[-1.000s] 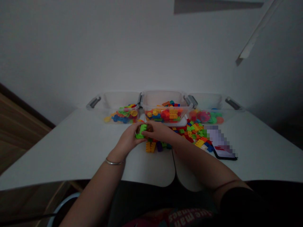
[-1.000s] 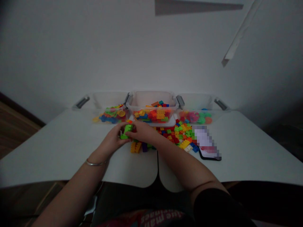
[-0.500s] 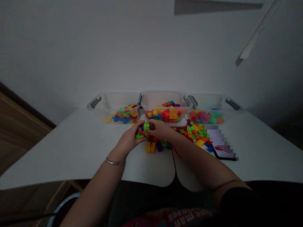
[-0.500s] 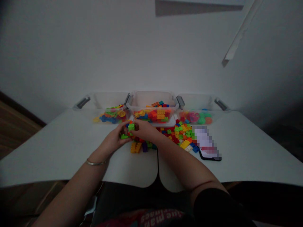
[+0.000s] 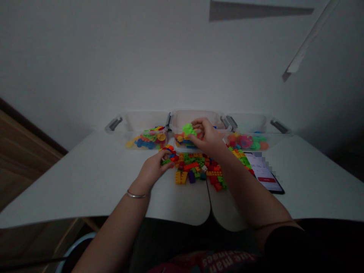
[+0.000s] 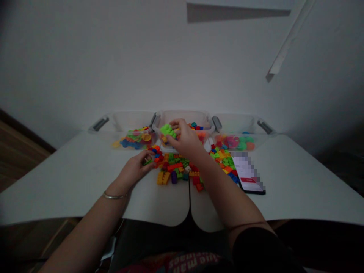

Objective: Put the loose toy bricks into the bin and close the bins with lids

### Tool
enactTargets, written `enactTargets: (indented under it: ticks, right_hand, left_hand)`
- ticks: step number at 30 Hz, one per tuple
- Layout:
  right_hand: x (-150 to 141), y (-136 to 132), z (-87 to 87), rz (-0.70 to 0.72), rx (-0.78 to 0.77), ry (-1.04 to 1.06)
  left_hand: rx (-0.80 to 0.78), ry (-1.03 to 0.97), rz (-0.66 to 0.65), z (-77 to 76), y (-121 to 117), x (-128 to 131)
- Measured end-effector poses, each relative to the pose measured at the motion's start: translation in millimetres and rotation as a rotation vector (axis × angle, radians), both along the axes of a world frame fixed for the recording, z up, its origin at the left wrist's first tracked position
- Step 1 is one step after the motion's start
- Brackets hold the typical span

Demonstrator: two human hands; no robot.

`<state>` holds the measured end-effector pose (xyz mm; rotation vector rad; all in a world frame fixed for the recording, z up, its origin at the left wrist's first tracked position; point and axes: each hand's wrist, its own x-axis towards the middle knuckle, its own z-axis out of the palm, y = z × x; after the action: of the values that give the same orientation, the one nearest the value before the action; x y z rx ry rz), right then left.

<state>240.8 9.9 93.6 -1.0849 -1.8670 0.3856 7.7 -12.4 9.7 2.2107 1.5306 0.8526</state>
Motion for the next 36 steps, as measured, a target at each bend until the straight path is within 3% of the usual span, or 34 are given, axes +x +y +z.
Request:
enactTargets:
  ticks: [7, 11, 16, 30, 36]
  right_hand:
    - [42.9, 14.7, 12.4, -0.329, 0.174, -0.048]
    - [57.0, 25.0, 6.3, -0.414, 0.248, -0.082]
    - [63.8, 36.6, -4.7, -0.511, 0.182, -0.116]
    - [59.7, 33.1, -3.6, -0.566, 0.016, -0.615]
    - [56.3, 31.2, -5.6, -0.526, 0.062, -0.628]
  left_hand:
    - [0.034, -0.028, 0.039, -4.1, 2.1, -1.3]
    - [0.083, -0.056, 0.024, -4.7, 3.8, -1.2]
    - [0.131, -0.076, 0.013, -7.3, 6.7, -2.1]
    - [0.192, -0.153, 0.052, -16.0, 14.1, -3.5]
    - [0.177, -0.147, 0.029, -13.8, 10.9, -0.4]
